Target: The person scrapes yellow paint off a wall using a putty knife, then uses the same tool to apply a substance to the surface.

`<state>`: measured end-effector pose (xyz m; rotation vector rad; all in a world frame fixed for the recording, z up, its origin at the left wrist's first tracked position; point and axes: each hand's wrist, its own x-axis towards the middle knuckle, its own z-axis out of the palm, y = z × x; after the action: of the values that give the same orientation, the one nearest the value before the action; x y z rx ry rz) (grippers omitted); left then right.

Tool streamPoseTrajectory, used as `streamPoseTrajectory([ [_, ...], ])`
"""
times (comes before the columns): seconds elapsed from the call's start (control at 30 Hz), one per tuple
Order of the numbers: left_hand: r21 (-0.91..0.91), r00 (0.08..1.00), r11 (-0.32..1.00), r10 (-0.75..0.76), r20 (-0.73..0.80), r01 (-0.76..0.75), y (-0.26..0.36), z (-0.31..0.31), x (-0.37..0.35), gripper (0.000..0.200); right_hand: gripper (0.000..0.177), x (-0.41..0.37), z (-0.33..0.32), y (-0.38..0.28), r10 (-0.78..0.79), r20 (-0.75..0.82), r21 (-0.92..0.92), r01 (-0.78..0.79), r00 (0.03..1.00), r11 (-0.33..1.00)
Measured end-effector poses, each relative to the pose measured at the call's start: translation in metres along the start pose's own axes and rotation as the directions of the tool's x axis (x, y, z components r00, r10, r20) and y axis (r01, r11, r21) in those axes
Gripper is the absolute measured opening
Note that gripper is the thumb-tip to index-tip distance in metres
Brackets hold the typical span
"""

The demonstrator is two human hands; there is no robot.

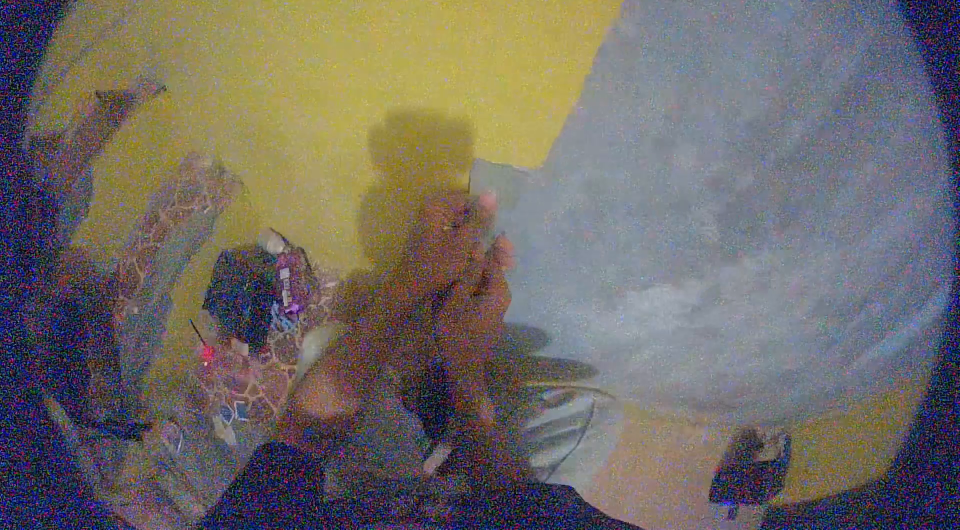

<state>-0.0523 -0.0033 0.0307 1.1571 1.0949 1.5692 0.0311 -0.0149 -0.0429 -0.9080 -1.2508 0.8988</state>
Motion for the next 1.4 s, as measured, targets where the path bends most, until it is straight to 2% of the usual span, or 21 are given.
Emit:
streamPoseTrajectory([
  [0.07, -0.021, 1.0, 1.0, 0.009, -0.017, -0.01, 0.0, 0.005, -0.001, 0.048, 0.038, 0.002, -0.006, 0.006, 0.029, 0.057, -0.121, -0.022, 0.998, 0.992],
  [0.13, 0.187, 0.994, 0.982, 0.028, -0.108, -0.008, 0.006, 0.007, -0.004, 0.048, 0.038, 0.003, -0.005, -0.002, 0.051, 0.068, -0.099, -0.045, 0.996, 0.994],
  [0.2, 0.194, 0.989, 0.98, 0.066, -0.132, -0.039, 0.004, 0.01, 0.001, 0.049, 0.038, 0.004, -0.001, -0.011, 0.081, 0.075, -0.067, -0.076, 0.994, 0.995],
  [0.27, 0.213, 0.986, 0.975, 0.095, -0.14, -0.064, 0.001, 0.015, 0.005, 0.05, 0.038, 0.011, 0.007, -0.02, -0.072, 0.008, 0.099, 0.071, 0.997, 0.993],
  [0.33, 0.458, 0.889, 0.842, 0.412, -0.201, -0.287, 0.021, 0.018, 0.016, 0.051, 0.038, 0.027, 0.009, -0.041, 0.034, 0.055, 0.207, -0.045, 0.998, 0.977],
  [0.37, 0.473, 0.886, 0.829, 0.424, -0.186, -0.297, 0.035, 0.019, 0.02, 0.051, 0.039, 0.034, 0.01, -0.052, 0.123, 0.126, 0.298, -0.156, 0.984, 0.942],
  [0.43, 0.169, 0.969, 0.965, 0.222, -0.111, -0.202, 0.081, 0.033, 0.015, 0.051, 0.04, 0.037, 0.007, -0.08, 0.067, 0.143, 0.364, -0.115, 0.987, 0.924],
  [0.53, 0.16, 0.989, 0.986, 0.076, -0.127, -0.055, 0.073, 0.037, 0.007, 0.052, 0.042, 0.035, -0.003, -0.085, 0.009, 0.129, 0.296, -0.047, 0.992, 0.954],
  [0.57, 0.149, 0.988, 0.986, 0.09, -0.123, -0.071, 0.05, 0.031, 0.01, 0.052, 0.042, 0.029, -0.005, -0.078, 0.012, 0.084, 0.203, -0.029, 0.996, 0.979],
  [0.67, 0.402, 0.945, 0.892, 0.288, -0.153, -0.206, -0.01, 0.021, 0.007, 0.05, 0.042, 0.013, -0.005, -0.022, -0.012, -0.016, 0.123, 0.014, 1.0, 0.992],
  [0.73, -0.1, 0.975, 0.987, 0.104, -0.197, -0.126, -0.004, 0.024, -0.009, 0.045, 0.042, 0.001, -0.017, -0.031, 0.08, 0.067, 0.053, -0.084, 0.995, 0.995],
  [0.8, -0.038, 0.985, 0.998, 0.052, -0.165, -0.059, -0.007, 0.021, -0.009, 0.04, 0.042, -0.006, -0.02, -0.032, 0.189, 0.145, -0.035, -0.186, 0.971, 0.982],
  [0.87, 0.021, 0.991, 1.0, 0.003, -0.137, 0.0, -0.014, 0.019, -0.008, 0.035, 0.042, -0.006, -0.016, -0.028, 0.1, 0.103, -0.002, -0.1, 0.99, 0.995],
  [0.93, -0.187, 0.998, 0.982, -0.043, -0.041, 0.034, -0.019, 0.016, -0.003, 0.042, 0.041, -0.003, -0.009, -0.013, 0.032, 0.062, -0.003, -0.032, 0.998, 0.999],
  [1.07, -0.165, 0.998, 0.986, -0.004, -0.058, -0.006, -0.006, 0.014, -0.008, 0.043, 0.039, 0.002, -0.005, -0.003, -0.157, 0.012, -0.149, 0.157, 0.988, 0.976],
  [1.1, -0.069, 0.994, 0.998, -0.015, -0.105, 0.008, 0.001, 0.014, -0.01, 0.044, 0.039, 0.001, -0.006, -0.014, -0.153, 0.013, -0.151, 0.153, 0.988, 0.977],
  [1.17, 0.02, 0.988, 0.999, -0.024, -0.153, 0.027, -0.003, 0.013, -0.008, 0.045, 0.038, -0.004, -0.01, -0.05, 0.111, 0.09, -0.108, -0.101, 0.99, 0.989],
  [1.23, -0.213, 0.993, 0.972, -0.108, -0.039, 0.097, -0.017, 0.012, 0.001, 0.046, 0.039, -0.007, -0.012, -0.057, 0.139, 0.103, -0.053, -0.134, 0.985, 0.99],
  [1.3, -0.231, 0.994, 0.968, -0.107, -0.029, 0.098, -0.023, 0.011, 0.003, 0.047, 0.039, -0.007, -0.009, -0.051, 0.161, 0.115, 0.01, -0.164, 0.98, 0.986],
  [1.37, -0.248, 0.994, 0.963, -0.112, -0.017, 0.104, -0.016, 0.012, -0.002, 0.047, 0.038, -0.006, -0.005, -0.029, -0.057, 0.018, -0.09, 0.058, 0.998, 0.994],
  [1.4, -0.164, 0.993, 0.983, -0.098, -0.059, 0.087, -0.003, 0.014, -0.009, 0.047, 0.038, -0.006, -0.006, -0.029, -0.057, 0.019, -0.092, 0.058, 0.998, 0.994],
])
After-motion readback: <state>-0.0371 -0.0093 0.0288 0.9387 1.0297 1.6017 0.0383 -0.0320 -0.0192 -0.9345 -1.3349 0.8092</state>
